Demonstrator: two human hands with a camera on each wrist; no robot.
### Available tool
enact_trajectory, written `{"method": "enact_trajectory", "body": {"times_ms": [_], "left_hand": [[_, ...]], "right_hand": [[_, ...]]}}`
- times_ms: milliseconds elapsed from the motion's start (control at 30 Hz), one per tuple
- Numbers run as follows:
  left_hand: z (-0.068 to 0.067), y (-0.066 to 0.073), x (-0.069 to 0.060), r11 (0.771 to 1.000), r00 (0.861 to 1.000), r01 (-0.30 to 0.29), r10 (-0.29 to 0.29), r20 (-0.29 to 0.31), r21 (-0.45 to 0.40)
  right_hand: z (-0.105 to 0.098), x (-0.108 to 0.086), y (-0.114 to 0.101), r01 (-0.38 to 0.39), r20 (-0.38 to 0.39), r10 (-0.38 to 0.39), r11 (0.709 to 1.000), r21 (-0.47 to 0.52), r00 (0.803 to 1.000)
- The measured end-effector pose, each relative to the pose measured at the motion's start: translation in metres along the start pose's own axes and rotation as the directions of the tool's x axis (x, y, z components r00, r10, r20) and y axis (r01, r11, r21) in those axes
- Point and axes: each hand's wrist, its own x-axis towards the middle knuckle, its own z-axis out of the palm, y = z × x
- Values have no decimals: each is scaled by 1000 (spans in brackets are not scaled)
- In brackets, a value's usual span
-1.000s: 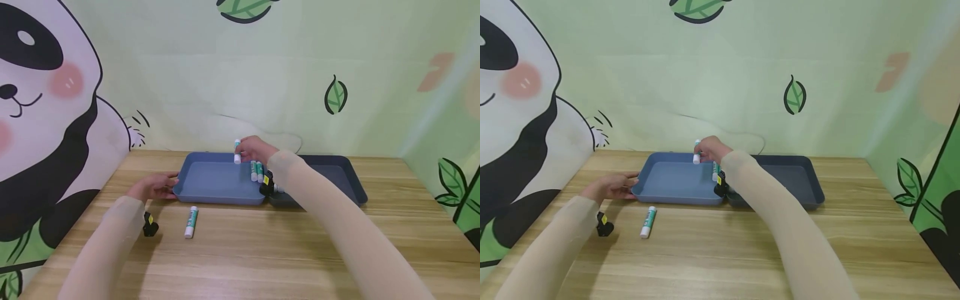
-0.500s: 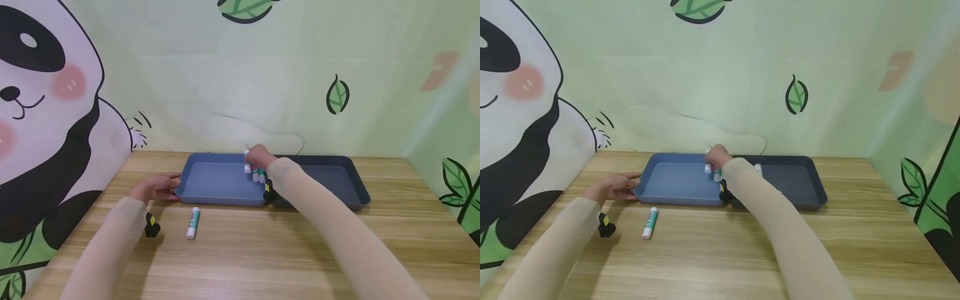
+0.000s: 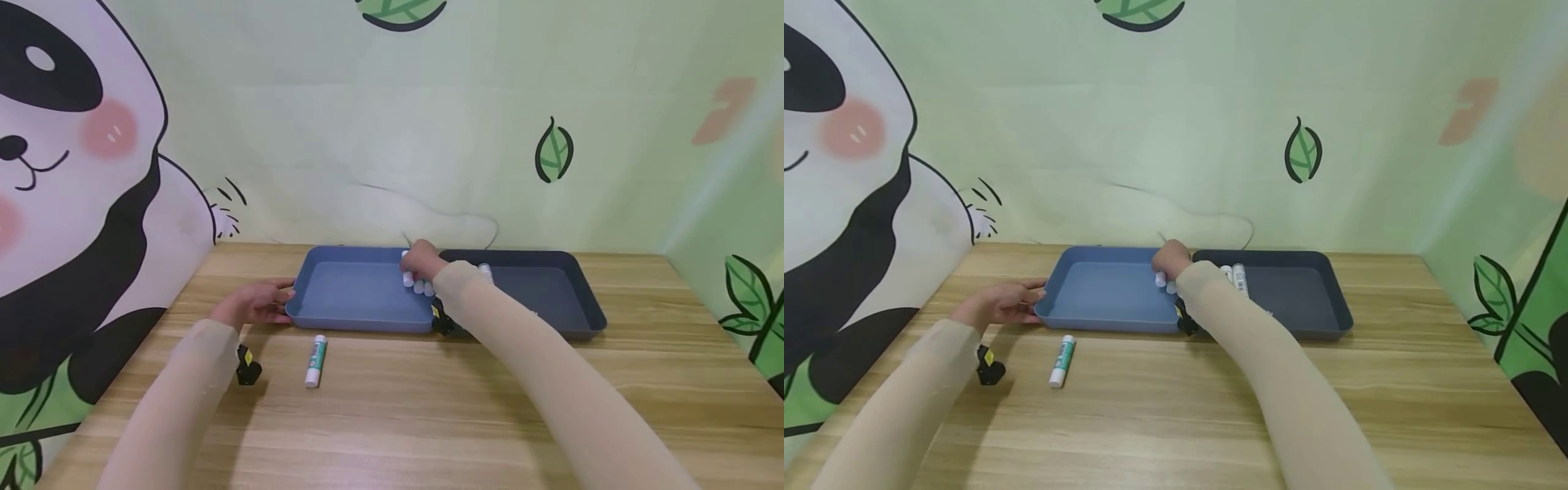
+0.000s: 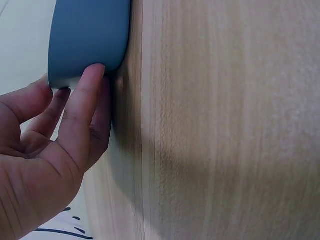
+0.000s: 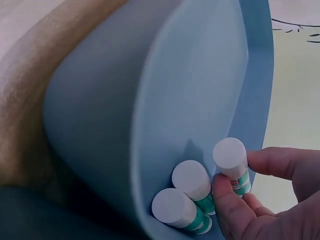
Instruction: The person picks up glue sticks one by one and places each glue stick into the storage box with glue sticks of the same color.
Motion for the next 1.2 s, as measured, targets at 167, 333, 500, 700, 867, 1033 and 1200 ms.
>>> {"method": "enact_trajectory", "body": {"times_ms": [167, 333, 500, 700, 867, 1033, 1200], "left_hand": [[-2, 1, -1, 1000, 1000, -20, 20, 11, -4], [0, 0, 0, 1000, 1000, -8, 8, 4, -10], [2, 1, -1, 1000, 1000, 6, -6, -17, -10], [0, 2, 0, 1000, 999, 16, -17, -30, -19], [1, 1, 1, 1000, 999, 19, -20, -31, -18], [-1, 1, 0, 1000, 1000, 9, -9, -27, -11], [-2, 1, 0, 1000, 999, 15, -16, -31, -12]], "right_hand": [[0, 1, 3, 43, 0, -43, 998, -55, 999], [6, 9, 7, 69, -24, -74, 987, -147, 997], [12, 24, 8, 79, -65, -107, 938, -337, 992], [13, 29, 7, 54, -67, -82, 935, -351, 994], [6, 19, 6, 61, -67, -80, 966, -250, 994], [-14, 3, -6, 70, -30, -70, 998, -1, 997], [-36, -11, -22, -5, 100, -41, 906, 422, 994]]}}
